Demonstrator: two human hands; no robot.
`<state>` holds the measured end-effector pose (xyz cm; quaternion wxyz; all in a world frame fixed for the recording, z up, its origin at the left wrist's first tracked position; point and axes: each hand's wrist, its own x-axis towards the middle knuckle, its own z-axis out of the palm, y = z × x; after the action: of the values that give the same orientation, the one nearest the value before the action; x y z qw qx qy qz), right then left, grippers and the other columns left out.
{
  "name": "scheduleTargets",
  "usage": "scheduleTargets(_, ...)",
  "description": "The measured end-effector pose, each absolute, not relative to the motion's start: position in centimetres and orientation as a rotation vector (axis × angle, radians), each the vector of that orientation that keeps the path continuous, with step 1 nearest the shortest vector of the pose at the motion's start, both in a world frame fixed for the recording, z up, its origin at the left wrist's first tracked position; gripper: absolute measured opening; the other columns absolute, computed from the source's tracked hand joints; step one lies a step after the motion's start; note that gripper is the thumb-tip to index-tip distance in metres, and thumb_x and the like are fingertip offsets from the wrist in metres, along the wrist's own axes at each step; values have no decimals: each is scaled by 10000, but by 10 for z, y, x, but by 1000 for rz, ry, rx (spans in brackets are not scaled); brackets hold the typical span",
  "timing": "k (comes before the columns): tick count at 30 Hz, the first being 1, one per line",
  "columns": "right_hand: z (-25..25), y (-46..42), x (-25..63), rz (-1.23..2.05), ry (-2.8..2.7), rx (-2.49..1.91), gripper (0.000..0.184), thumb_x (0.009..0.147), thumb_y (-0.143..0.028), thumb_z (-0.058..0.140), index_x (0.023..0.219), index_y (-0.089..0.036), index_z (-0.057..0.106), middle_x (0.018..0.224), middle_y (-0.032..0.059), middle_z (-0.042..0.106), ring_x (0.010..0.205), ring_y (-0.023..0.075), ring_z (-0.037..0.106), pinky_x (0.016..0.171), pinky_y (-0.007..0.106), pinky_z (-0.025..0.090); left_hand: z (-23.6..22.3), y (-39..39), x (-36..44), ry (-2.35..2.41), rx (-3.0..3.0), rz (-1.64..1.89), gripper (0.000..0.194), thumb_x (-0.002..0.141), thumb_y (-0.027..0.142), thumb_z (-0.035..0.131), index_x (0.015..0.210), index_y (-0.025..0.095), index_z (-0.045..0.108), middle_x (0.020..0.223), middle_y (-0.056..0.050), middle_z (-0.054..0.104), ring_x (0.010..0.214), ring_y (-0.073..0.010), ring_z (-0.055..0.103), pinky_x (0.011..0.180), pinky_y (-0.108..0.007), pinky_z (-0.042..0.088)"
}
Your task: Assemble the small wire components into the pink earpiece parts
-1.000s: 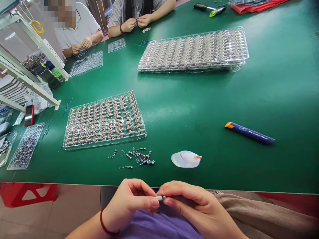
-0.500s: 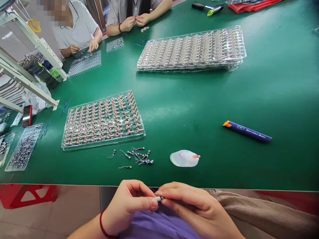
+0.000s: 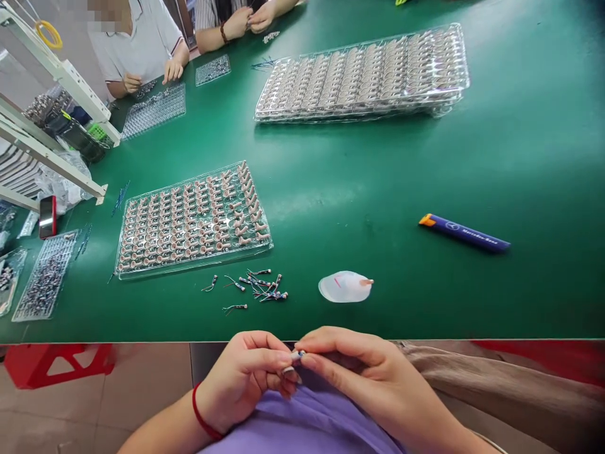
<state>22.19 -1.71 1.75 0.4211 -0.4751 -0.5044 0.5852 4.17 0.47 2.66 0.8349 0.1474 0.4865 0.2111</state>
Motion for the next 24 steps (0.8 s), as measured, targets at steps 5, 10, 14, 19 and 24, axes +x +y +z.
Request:
scheduleTargets(5, 16, -17, 223, 1445, -1298, -1134, 247, 839, -401, 680, 778, -184, 780, 750, 77, 763, 669, 174, 719, 615, 227, 591, 28, 3, 43, 1050, 385, 490, 280, 528, 273, 882, 611, 113, 668, 545, -18, 643, 458, -91, 567, 497, -208, 440)
scheduleTargets(10, 15, -18, 223, 1412, -1303, -1067, 156, 836, -323, 702, 795, -203, 793, 760, 65, 767, 672, 162, 725, 633, 207, 595, 29, 2, 43, 1048, 493, 547, 260, 540, 263, 884, 602, 114, 679, 533, -12, 641, 474, -89, 545, 519, -214, 421)
scheduleTargets(14, 14, -21, 222, 1395, -1286, -1026, 88, 831, -248, 712, 834, -234, 798, 788, 54, 773, 710, 161, 737, 661, 201, 598, 28, -2, 40, 1037, 589, 569, 238, 592, 257, 876, 633, 117, 688, 545, -1, 637, 504, -75, 534, 562, -206, 414)
scheduleTargets(19, 13, -22, 221, 1394, -1246, -1003, 72, 823, -250, 728, 834, -245, 799, 792, 53, 776, 711, 170, 743, 655, 207, 609, 28, -5, 37, 1019, 633, 576, 230, 623, 265, 871, 659, 122, 694, 591, -3, 649, 549, -72, 534, 584, -197, 403)
scheduleTargets(24, 15, -22, 219, 1381, -1222, -982, 73, 819, -275, 736, 823, -250, 804, 779, 55, 775, 690, 171, 742, 628, 200, 609, 28, -4, 36, 1024, 629, 589, 232, 601, 246, 882, 655, 123, 694, 616, -4, 662, 562, -71, 538, 585, -193, 403)
